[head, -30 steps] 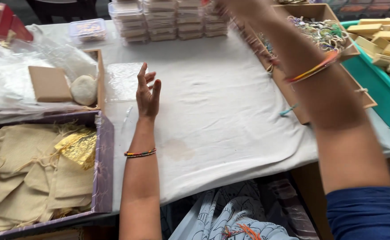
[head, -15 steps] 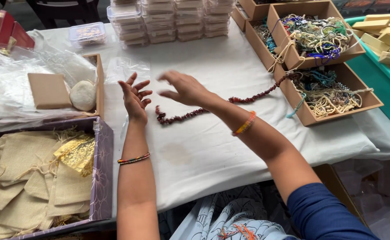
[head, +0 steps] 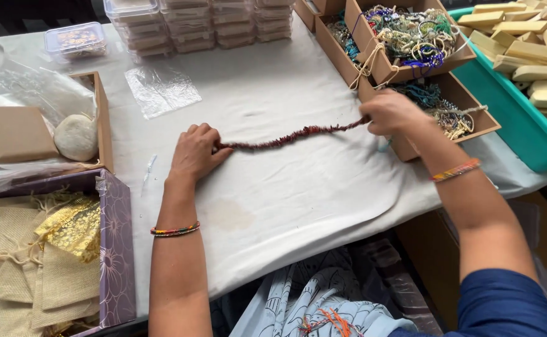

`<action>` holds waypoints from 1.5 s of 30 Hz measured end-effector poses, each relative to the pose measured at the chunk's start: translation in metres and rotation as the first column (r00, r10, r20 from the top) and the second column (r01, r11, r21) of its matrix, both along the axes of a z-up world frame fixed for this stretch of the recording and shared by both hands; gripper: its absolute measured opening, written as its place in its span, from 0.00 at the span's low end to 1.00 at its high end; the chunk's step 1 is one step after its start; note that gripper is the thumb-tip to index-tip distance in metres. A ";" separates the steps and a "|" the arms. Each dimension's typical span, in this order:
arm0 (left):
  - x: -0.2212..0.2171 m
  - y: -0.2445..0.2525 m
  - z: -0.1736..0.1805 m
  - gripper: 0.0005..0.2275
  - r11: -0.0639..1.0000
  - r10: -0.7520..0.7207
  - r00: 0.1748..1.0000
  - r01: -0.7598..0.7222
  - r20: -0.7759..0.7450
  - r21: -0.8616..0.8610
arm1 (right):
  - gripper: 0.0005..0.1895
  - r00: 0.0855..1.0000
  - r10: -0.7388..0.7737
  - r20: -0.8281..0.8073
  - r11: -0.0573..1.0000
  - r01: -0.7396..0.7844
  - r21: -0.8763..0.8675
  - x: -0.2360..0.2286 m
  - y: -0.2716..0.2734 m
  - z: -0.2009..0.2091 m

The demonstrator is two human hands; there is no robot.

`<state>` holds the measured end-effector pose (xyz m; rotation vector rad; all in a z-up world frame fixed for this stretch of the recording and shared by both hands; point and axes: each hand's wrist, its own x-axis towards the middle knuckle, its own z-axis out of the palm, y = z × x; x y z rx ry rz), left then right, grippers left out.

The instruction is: The person packages two different necklaces. First, they gather a red beaded necklace, place it in a clear plastic bag, and then put the bag into a small red and gold pouch. Next, they place the pouch into a small plastic container. Finally, they pick up a blue beaded necklace and begin to gather it.

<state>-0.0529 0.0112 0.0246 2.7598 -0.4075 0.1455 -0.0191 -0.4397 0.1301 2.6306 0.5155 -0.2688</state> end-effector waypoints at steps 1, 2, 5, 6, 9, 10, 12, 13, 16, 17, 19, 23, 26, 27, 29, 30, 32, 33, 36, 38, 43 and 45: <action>0.002 0.004 -0.002 0.15 1.000 0.010 0.996 -0.011 0.093 0.011 | 0.12 0.993 0.032 0.111 0.967 -0.059 0.248 -0.001 -0.010 0.010; 0.002 0.008 -0.007 0.13 0.999 0.018 0.984 -0.022 0.179 0.023 | 0.06 0.976 0.031 0.217 0.869 -0.134 0.476 -0.005 -0.021 0.016; 0.002 0.002 -0.007 0.11 0.990 0.081 0.966 -0.049 0.245 -0.135 | 0.06 0.711 0.137 0.690 0.782 -0.505 0.365 0.015 -0.072 0.040; 0.004 -0.001 -0.006 0.11 0.990 0.083 0.966 -0.051 0.246 -0.135 | 0.06 0.710 0.138 0.690 0.781 -0.507 0.365 0.015 -0.067 0.057; 0.013 -0.005 -0.006 0.09 0.886 0.133 0.977 -0.041 0.168 -0.461 | 0.10 0.334 0.197 0.922 0.873 -0.487 -0.010 0.018 -0.051 0.101; 0.015 -0.001 -0.009 0.08 0.797 0.147 0.979 -0.033 0.140 -0.604 | 0.06 0.349 0.183 0.919 0.877 -0.480 0.008 0.022 -0.043 0.108; 0.016 0.012 -0.013 0.08 0.686 0.164 0.980 -0.031 0.113 -0.727 | 0.04 0.361 0.170 0.917 0.877 -0.480 0.027 0.034 -0.026 0.110; 0.015 0.022 -0.014 0.08 0.678 0.324 0.931 -0.103 0.170 -0.728 | 0.04 0.420 0.214 0.882 0.874 -0.485 0.019 0.041 -0.016 0.107; -0.003 0.045 0.002 0.08 0.713 0.602 0.747 -0.345 0.281 -0.611 | 0.12 0.733 0.161 0.661 0.915 -0.362 0.178 0.070 0.013 0.068; -0.010 0.050 0.010 0.10 0.713 0.689 0.633 -0.508 0.353 -0.483 | 0.17 0.911 0.039 0.411 0.943 -0.170 0.287 0.080 0.023 0.052; -0.013 0.054 0.017 0.18 0.736 0.672 0.687 -0.578 0.277 -0.352 | 0.35 0.985 -0.024 0.169 0.987 -0.003 0.159 0.071 0.066 0.035; 0.005 0.055 -0.011 0.35 0.856 0.504 0.864 -0.501 -0.011 -0.128 | 0.53 1.000 0.019 0.003 0.935 -0.019 0.354 0.080 0.116 -0.031; 0.015 0.047 -0.026 0.35 0.907 0.411 0.910 -0.414 -0.051 -0.078 | 0.43 0.921 0.238 0.308 0.663 -0.386 0.642 0.092 0.166 -0.101; 0.016 0.046 -0.032 0.35 0.906 0.413 0.909 -0.416 -0.053 -0.077 | 0.43 0.922 0.239 0.306 0.662 -0.385 0.643 0.080 0.191 -0.109; 0.022 0.045 -0.039 0.35 0.905 0.426 0.899 -0.425 -0.103 0.033 | 0.40 0.902 0.353 0.250 0.600 -0.423 0.679 0.059 0.243 -0.122; 0.023 0.049 -0.040 0.35 0.904 0.427 0.899 -0.426 -0.102 0.035 | 0.40 0.901 0.353 0.252 0.598 -0.424 0.680 0.056 0.252 -0.123; 0.026 0.058 -0.042 0.38 0.877 0.481 0.868 -0.474 -0.125 0.083 | 0.41 0.886 0.433 0.167 0.659 -0.437 0.612 0.049 0.271 -0.127; 0.027 0.059 -0.039 0.38 0.877 0.481 0.868 -0.474 -0.124 0.086 | 0.41 0.886 0.432 0.168 0.657 -0.437 0.614 0.052 0.263 -0.119; 0.029 0.063 -0.031 0.39 0.851 0.525 0.837 -0.513 -0.153 0.116 | 0.42 0.922 0.372 0.108 0.741 -0.365 0.564 0.064 0.230 -0.097; 0.034 0.064 -0.027 0.39 0.829 0.560 0.811 -0.542 -0.171 0.139 | 0.44 0.998 0.057 0.015 0.877 -0.057 0.478 0.080 0.193 -0.082; 0.031 0.065 -0.025 0.34 0.822 0.569 0.819 -0.567 -0.069 0.047 | 0.21 0.899 -0.333 0.285 0.828 0.134 0.544 0.116 0.119 -0.119; 0.026 0.060 -0.022 0.29 0.833 0.554 0.832 -0.553 -0.027 0.015 | 0.13 0.822 -0.403 0.402 0.828 0.141 0.542 0.134 0.109 -0.146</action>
